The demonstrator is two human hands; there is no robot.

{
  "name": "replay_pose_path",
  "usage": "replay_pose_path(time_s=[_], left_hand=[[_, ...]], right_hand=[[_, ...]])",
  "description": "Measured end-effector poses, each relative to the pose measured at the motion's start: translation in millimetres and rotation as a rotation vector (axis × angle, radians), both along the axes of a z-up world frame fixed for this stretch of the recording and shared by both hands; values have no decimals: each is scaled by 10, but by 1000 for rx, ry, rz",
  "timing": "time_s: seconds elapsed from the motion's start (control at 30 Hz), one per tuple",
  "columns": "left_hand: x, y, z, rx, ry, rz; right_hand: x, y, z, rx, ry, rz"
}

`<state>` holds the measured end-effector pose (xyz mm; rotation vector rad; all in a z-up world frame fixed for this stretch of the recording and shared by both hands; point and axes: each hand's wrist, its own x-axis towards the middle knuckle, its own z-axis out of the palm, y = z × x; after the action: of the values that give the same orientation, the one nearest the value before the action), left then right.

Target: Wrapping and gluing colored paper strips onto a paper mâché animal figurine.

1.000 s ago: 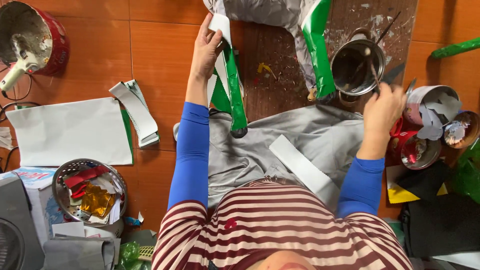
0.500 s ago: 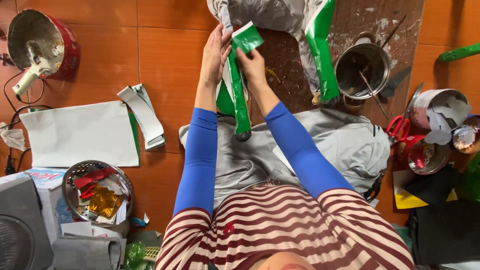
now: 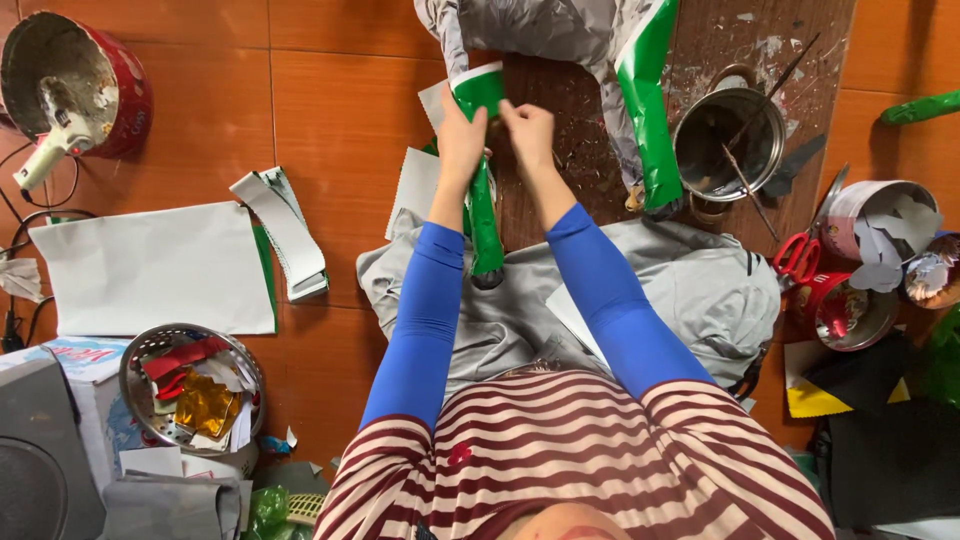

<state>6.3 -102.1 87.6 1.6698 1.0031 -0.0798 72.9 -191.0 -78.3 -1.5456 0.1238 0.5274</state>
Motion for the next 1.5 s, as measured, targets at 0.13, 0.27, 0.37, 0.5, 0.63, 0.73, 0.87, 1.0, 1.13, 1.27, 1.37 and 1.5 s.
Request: replay_pose_path(time_s=[0.13, 0.27, 0.37, 0.5, 0.63, 0.73, 0.87, 1.0, 1.13, 1.27, 1.37, 1.5], left_hand=[[32, 115, -789, 93, 12, 0], [-121, 146, -911, 213, -226, -66], [-412, 19, -530, 236, -371, -230], [-1113, -163, -645, 1093, -423, -449], [-1906, -188, -897, -145, -350, 20], [-2308, -123, -1010, -208, -319, 81], [-2501, -58, -1162, -398, -376, 197], [-2463, -43, -1292, -448, -404, 230], [-2340, -20, -1347, -465, -420, 167], [-2179, -16, -1408, -260, -412, 43], [-1945, 32, -1606, -188, -420, 9], [-1918, -13, -1468, -611, -460, 74]], right_hand=[[24, 178, 416, -1, -480, 20], [323, 521, 203, 35, -259, 430], [463, 523, 306, 458, 318, 442], [338, 586, 192, 923, 747, 336], [321, 754, -94, 1183, 793, 385], [373, 859, -150, 1157, 804, 403], [201, 585, 546, 843, 626, 344], [-506, -175, 1214, 820, 534, 439], [-1338, -718, 1338, 848, 547, 456], [-1469, -814, 1251, 925, 394, 445], [-1199, -742, 1665, 922, 276, 407], [-1129, -948, 2378, 1076, 431, 357]])
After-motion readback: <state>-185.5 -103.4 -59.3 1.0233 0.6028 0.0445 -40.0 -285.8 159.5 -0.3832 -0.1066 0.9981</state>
